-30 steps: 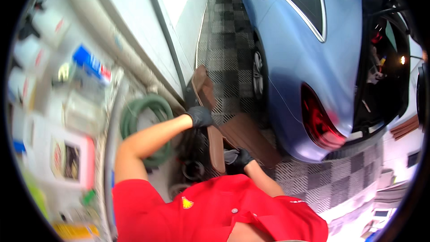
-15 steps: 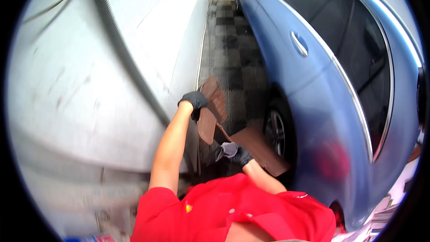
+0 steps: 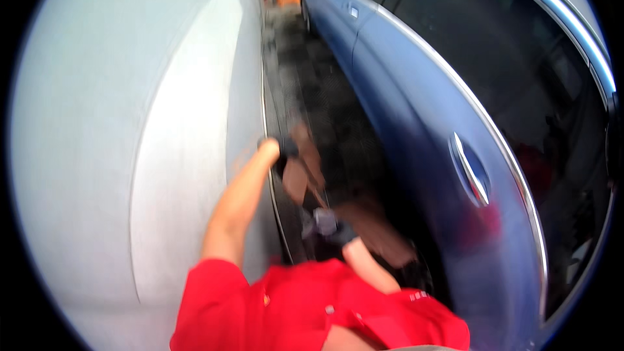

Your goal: The person wipes brown car floor mats with a gray cloth while wearing black gloves. They clean the mats on the sidewalk, then carry them into a garage and place them inside a blue car, adjusting them on the floor.

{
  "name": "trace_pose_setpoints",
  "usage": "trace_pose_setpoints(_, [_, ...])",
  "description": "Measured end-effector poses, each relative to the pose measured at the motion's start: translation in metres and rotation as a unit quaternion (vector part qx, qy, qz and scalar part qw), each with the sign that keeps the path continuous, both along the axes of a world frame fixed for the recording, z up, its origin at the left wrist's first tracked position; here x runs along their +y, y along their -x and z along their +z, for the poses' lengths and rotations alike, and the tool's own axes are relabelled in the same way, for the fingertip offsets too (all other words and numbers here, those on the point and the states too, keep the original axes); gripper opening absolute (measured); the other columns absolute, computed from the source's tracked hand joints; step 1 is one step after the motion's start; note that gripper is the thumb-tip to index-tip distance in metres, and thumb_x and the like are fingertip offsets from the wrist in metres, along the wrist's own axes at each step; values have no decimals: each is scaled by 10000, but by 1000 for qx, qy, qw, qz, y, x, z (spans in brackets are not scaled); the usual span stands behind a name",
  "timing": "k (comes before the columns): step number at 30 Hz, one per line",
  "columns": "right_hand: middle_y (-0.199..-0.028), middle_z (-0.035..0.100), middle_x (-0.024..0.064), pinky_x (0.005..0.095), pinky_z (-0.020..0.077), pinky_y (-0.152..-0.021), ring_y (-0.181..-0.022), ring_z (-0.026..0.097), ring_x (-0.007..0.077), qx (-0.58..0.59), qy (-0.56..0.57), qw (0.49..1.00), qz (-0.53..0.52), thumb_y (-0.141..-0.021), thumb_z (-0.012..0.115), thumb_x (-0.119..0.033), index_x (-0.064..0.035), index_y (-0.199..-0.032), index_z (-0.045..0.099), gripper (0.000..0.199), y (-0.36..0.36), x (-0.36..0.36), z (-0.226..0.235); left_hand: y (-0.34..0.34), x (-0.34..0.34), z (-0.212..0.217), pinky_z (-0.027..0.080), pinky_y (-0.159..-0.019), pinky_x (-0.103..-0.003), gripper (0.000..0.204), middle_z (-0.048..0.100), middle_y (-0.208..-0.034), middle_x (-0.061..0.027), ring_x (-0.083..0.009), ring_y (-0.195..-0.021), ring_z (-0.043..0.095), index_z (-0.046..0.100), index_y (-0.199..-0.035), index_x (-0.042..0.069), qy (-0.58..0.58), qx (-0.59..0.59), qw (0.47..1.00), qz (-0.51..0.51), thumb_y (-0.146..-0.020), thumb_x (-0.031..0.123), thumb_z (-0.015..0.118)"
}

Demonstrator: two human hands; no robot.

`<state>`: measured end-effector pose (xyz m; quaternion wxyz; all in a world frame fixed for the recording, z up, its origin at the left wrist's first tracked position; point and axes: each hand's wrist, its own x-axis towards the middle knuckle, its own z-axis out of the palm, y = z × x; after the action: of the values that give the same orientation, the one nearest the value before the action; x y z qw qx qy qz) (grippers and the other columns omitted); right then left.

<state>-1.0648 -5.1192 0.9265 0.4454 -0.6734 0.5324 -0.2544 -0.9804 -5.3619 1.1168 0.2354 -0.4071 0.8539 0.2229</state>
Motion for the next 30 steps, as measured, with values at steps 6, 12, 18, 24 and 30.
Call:
trace_pose_setpoints(6, [-1046,585,110,315,417,-898,-1005,544,222,-40,-10,999,-25,-879,464,-228,-73,-1031,569,241,18,-101,65,35,-146,-34,532,-567,-369,324,660,-808,-181,-257,-657,656,655,-907,-22,-203,-86,974,53,-723,241,618])
trace_pose_setpoints(12, [-1052,594,103,291,425,-845,-982,541,208,-220,-25,950,-221,-867,530,-164,-56,-1072,554,233,56,-213,33,159,-316,-27,511,-632,-385,338,657,-777,-167,-272,-647,642,648,-857,-4,2,50,972,-230,-837,292,486])
trace_pose_setpoints(18, [-1072,590,107,324,426,-818,-952,542,242,-268,-110,883,-370,-886,448,-356,-88,-1053,565,337,74,-288,-23,380,-494,14,468,-814,-422,287,623,-990,-161,-355,-925,591,634,-997,131,156,427,885,-102,-781,266,503])
trace_pose_setpoints(24, [-1088,601,87,367,416,-904,-1043,543,272,118,-177,934,-287,-850,430,-442,-154,-1005,607,372,50,-313,-57,502,-570,1,496,-778,-369,448,603,-1019,-188,-291,-937,623,515,-1063,-5,201,268,922,-192,-744,287,630])
trace_pose_setpoints(30, [-836,600,107,341,458,-755,-876,572,261,314,-171,871,-337,-834,481,-386,-161,-899,641,283,19,-319,-17,528,-635,-41,465,-872,-365,443,559,-1173,-172,-317,-1024,586,544,-1158,97,109,236,956,-136,-736,202,630])
